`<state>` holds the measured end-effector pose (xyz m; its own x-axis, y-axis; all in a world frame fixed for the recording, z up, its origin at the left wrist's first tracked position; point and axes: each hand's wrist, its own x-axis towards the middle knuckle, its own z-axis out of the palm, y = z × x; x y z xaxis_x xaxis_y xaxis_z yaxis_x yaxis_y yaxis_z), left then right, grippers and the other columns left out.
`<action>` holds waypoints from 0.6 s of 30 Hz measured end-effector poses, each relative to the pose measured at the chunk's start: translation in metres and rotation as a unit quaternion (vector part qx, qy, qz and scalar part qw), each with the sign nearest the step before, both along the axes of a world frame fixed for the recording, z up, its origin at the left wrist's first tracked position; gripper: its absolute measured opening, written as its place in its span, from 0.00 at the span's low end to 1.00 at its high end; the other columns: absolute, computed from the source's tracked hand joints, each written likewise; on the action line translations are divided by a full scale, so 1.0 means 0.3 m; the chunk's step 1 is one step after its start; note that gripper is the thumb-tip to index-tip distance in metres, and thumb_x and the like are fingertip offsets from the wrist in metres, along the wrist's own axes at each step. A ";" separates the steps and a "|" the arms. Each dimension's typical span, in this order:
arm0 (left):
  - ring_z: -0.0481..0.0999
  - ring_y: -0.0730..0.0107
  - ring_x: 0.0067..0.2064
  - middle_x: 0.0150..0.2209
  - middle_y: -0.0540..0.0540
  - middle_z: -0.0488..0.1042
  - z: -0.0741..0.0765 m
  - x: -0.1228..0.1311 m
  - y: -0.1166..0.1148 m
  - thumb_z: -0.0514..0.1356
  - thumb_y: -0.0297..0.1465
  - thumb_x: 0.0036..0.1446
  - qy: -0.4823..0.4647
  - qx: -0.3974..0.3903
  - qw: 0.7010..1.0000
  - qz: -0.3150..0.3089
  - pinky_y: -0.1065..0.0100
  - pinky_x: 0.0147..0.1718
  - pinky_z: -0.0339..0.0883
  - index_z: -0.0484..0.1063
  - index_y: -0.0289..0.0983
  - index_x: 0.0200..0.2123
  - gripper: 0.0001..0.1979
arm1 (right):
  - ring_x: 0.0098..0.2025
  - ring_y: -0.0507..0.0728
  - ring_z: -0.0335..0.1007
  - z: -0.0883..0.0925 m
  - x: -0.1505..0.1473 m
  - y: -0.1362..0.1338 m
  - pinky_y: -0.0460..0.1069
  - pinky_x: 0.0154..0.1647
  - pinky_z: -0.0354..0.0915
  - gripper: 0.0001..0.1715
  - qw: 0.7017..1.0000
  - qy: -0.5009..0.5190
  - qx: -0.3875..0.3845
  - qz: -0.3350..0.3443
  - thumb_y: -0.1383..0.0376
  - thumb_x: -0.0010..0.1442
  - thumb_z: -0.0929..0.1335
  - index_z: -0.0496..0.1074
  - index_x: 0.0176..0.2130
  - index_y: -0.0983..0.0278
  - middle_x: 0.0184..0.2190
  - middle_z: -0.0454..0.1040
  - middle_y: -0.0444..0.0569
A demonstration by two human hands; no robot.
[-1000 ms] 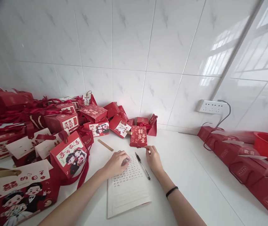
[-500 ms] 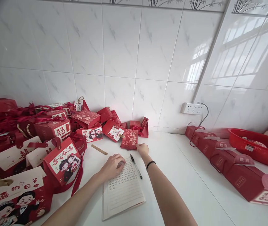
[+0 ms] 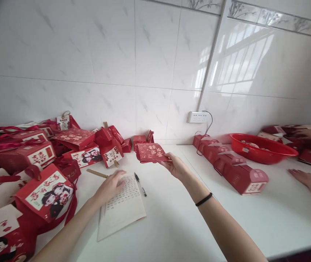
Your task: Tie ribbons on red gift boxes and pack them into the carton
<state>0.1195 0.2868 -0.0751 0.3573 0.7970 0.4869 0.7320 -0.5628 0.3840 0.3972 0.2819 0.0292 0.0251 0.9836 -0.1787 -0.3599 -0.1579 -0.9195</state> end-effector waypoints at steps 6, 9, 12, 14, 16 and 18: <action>0.63 0.55 0.60 0.56 0.37 0.65 0.131 0.196 -0.089 0.61 0.36 0.55 -0.109 0.232 0.960 -0.111 0.55 0.55 0.63 0.56 0.39 0.57 0.29 | 0.32 0.49 0.74 -0.005 0.071 -0.158 0.39 0.35 0.73 0.11 0.999 -0.008 -0.017 0.043 0.73 0.62 0.61 0.71 0.32 0.72 0.32 0.75 0.53; 0.71 0.60 0.52 0.47 0.43 0.74 0.226 0.306 -0.104 0.57 0.38 0.59 -0.101 0.163 0.967 -0.169 0.56 0.54 0.63 0.70 0.40 0.43 0.11 | 0.28 0.51 0.72 0.001 0.086 -0.169 0.42 0.27 0.72 0.09 0.997 -0.052 0.004 0.062 0.69 0.61 0.63 0.71 0.33 0.71 0.29 0.73 0.52; 0.76 0.66 0.39 0.35 0.47 0.77 0.309 0.374 -0.080 0.55 0.40 0.60 -0.162 0.024 0.973 -0.161 0.64 0.42 0.69 0.72 0.38 0.35 0.12 | 0.17 0.48 0.58 0.021 0.112 -0.156 0.42 0.12 0.57 0.13 0.990 -0.123 0.063 0.009 0.60 0.60 0.66 0.69 0.29 0.67 0.20 0.64 0.43; 0.76 0.66 0.36 0.33 0.47 0.77 0.342 0.401 -0.061 0.56 0.43 0.58 -0.207 -0.055 0.968 -0.129 0.67 0.37 0.69 0.73 0.37 0.36 0.15 | 0.19 0.48 0.54 0.028 0.124 -0.143 0.41 0.13 0.51 0.14 0.978 -0.160 0.119 -0.065 0.58 0.57 0.69 0.66 0.28 0.64 0.19 0.60 0.41; 0.75 0.67 0.35 0.32 0.47 0.77 0.350 0.421 -0.050 0.57 0.44 0.56 -0.220 -0.106 0.962 -0.126 0.68 0.36 0.69 0.73 0.36 0.35 0.16 | 0.25 0.52 0.59 0.013 0.126 -0.130 0.43 0.20 0.56 0.14 0.934 -0.242 0.222 -0.138 0.58 0.56 0.70 0.65 0.27 0.63 0.23 0.63 0.44; 0.74 0.68 0.33 0.30 0.48 0.75 0.336 0.435 -0.045 0.56 0.44 0.56 -0.191 -0.139 0.960 -0.149 0.68 0.34 0.67 0.72 0.36 0.32 0.16 | 0.32 0.56 0.63 -0.031 0.118 -0.120 0.46 0.27 0.61 0.13 0.845 -0.365 0.354 -0.164 0.58 0.59 0.67 0.66 0.27 0.62 0.27 0.67 0.47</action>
